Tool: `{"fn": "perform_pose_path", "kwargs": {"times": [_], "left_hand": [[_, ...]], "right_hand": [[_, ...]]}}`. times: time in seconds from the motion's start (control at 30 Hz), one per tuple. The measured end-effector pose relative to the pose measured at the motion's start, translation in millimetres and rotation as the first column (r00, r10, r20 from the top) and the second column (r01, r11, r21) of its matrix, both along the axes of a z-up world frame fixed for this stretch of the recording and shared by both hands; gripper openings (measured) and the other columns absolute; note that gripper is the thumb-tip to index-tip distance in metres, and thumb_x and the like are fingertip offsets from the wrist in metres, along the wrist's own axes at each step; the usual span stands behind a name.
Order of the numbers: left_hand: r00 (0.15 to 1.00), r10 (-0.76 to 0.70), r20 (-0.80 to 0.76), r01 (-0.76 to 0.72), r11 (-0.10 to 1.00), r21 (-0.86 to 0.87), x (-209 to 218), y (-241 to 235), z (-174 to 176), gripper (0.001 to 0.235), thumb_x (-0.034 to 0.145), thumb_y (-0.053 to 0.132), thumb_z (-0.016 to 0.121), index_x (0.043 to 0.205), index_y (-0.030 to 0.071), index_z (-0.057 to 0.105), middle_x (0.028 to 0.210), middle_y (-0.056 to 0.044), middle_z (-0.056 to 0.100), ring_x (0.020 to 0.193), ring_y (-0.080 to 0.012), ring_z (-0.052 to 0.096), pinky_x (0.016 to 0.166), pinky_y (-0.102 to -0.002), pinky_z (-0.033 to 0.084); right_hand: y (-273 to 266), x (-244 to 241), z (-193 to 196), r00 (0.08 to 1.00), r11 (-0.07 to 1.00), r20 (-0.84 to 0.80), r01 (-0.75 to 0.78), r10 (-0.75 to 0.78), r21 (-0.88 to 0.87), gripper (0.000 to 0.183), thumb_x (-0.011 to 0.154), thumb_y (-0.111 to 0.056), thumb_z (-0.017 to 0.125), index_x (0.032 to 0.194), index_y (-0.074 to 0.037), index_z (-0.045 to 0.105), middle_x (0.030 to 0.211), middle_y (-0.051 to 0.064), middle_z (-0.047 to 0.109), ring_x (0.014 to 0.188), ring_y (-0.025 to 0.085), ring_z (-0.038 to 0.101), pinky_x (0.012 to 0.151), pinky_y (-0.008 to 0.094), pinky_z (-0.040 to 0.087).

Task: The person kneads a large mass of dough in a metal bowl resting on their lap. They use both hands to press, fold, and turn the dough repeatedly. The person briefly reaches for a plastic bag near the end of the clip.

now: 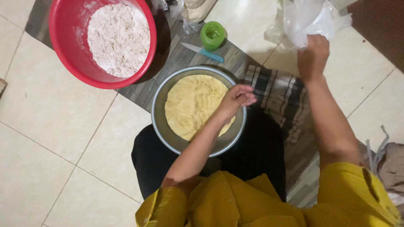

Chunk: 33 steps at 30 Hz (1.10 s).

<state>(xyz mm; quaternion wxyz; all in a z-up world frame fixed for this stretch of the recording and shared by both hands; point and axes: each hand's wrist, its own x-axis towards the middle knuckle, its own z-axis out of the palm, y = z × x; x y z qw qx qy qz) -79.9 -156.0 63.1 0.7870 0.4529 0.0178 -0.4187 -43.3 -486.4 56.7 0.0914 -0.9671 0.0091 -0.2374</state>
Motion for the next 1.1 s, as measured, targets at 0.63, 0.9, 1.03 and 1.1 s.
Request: {"fn": "perform_pose_path", "kwargs": {"times": [0.63, 0.9, 1.03, 1.1], "left_hand": [[0.908, 0.345, -0.237, -0.411, 0.838, -0.358, 2, 0, -4, 0.068, 0.08, 0.019, 0.082, 0.14, 0.005, 0.053, 0.128, -0.014, 0.063, 0.118, -0.0317, 0.062, 0.099, -0.048, 0.054], [0.843, 0.444, -0.302, -0.537, 0.704, -0.464, 17, 26, 64, 0.044, 0.091, 0.017, 0.066, 0.129, -0.005, 0.059, 0.118, -0.02, 0.069, 0.104, -0.0328, 0.07, 0.094, -0.047, 0.059], [0.695, 0.408, -0.592, -0.638, 0.729, -0.248, 1, 45, 98, 0.051, 0.091, 0.039, 0.06, 0.127, 0.003, 0.061, 0.116, -0.015, 0.069, 0.1, -0.0327, 0.07, 0.086, -0.048, 0.059], [0.72, 0.41, -0.559, -0.641, 0.701, -0.312, -4, 50, 105, 0.053, 0.093, 0.043, 0.06, 0.128, 0.003, 0.061, 0.118, -0.016, 0.068, 0.103, -0.0329, 0.07, 0.087, -0.048, 0.06]], "right_hand": [[194, -78, 166, 0.786, 0.89, -0.435, -0.317, 0.44, 0.327, 0.018, 0.081, -0.015, 0.073, 0.089, 0.0, 0.066, 0.094, 0.022, 0.066, 0.096, 0.043, 0.064, 0.092, 0.051, 0.051], [238, -148, 199, 0.932, 0.898, 0.182, -0.354, 0.314, 0.26, 0.074, 0.086, -0.047, 0.083, 0.138, -0.004, 0.054, 0.14, 0.018, 0.061, 0.135, 0.037, 0.06, 0.119, 0.047, 0.048], [277, -151, 155, 0.947, 0.542, 0.307, -0.212, -0.09, 0.813, 0.075, 0.092, -0.044, 0.076, 0.146, -0.002, 0.045, 0.147, 0.016, 0.054, 0.14, 0.034, 0.054, 0.122, 0.046, 0.044], [294, -127, 121, 0.994, 0.375, 0.098, -0.076, -0.041, 0.924, 0.07, 0.095, -0.04, 0.072, 0.147, -0.001, 0.044, 0.148, 0.016, 0.054, 0.14, 0.033, 0.054, 0.121, 0.046, 0.044]]}}
